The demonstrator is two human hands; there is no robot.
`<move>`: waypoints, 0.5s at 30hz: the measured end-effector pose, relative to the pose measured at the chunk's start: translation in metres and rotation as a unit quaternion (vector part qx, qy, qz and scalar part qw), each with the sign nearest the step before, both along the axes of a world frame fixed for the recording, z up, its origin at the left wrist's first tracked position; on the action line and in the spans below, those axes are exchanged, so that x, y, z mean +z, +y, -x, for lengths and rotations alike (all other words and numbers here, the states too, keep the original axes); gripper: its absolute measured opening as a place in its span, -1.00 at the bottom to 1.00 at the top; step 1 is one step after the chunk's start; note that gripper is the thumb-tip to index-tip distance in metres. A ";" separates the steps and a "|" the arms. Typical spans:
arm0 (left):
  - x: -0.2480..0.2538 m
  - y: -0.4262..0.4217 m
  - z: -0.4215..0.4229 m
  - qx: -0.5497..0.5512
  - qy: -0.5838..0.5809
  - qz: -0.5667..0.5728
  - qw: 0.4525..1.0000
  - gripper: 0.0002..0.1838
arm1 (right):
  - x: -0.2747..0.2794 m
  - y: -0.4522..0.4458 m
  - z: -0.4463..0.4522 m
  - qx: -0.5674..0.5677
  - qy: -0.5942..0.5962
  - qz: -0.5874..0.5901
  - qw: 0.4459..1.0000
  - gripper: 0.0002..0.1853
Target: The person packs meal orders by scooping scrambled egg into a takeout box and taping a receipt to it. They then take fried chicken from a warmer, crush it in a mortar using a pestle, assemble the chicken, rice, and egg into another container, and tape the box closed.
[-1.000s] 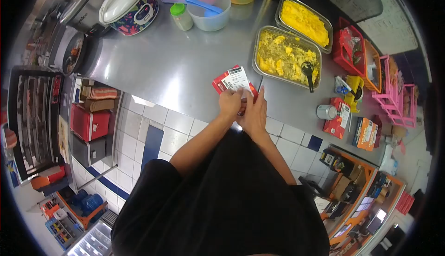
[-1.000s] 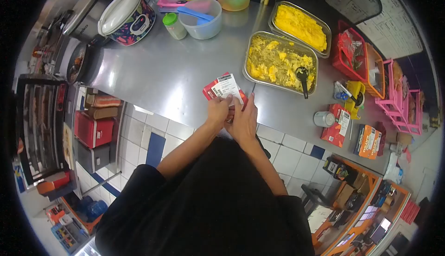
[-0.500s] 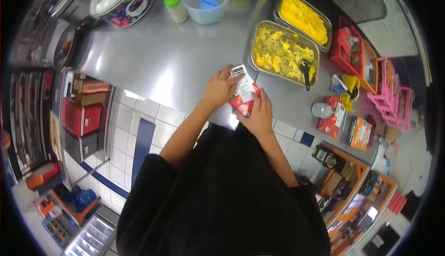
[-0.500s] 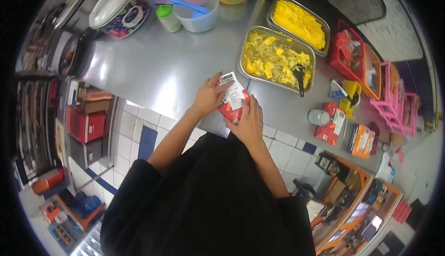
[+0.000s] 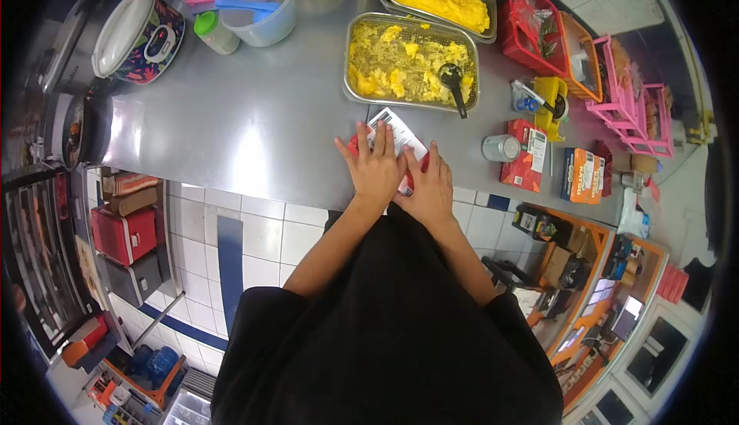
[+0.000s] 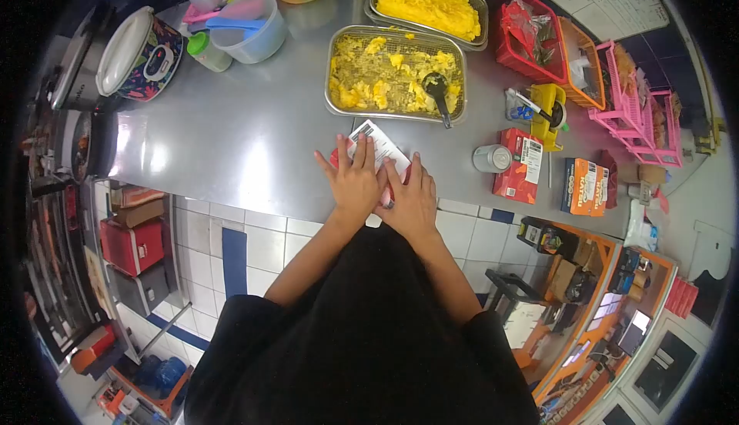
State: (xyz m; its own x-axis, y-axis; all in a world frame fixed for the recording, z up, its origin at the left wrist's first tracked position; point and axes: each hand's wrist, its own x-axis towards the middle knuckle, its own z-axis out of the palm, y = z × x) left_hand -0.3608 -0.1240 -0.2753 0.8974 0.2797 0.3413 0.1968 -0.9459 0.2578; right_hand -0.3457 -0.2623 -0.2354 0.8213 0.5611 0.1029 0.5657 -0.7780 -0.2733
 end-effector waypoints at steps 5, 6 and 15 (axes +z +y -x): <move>0.003 -0.023 0.000 0.027 0.037 -0.008 0.999 -0.41 | -0.006 -0.027 -0.017 0.037 0.026 -0.010 0.999 0.09; 0.003 -0.027 -0.001 0.037 0.042 -0.008 0.998 -0.45 | -0.008 -0.030 -0.019 0.047 0.050 0.007 0.998 0.09; 0.083 -0.111 -0.055 0.073 -0.090 0.354 0.928 -0.63 | -0.059 -0.043 -0.054 0.141 0.046 -0.051 0.988 0.02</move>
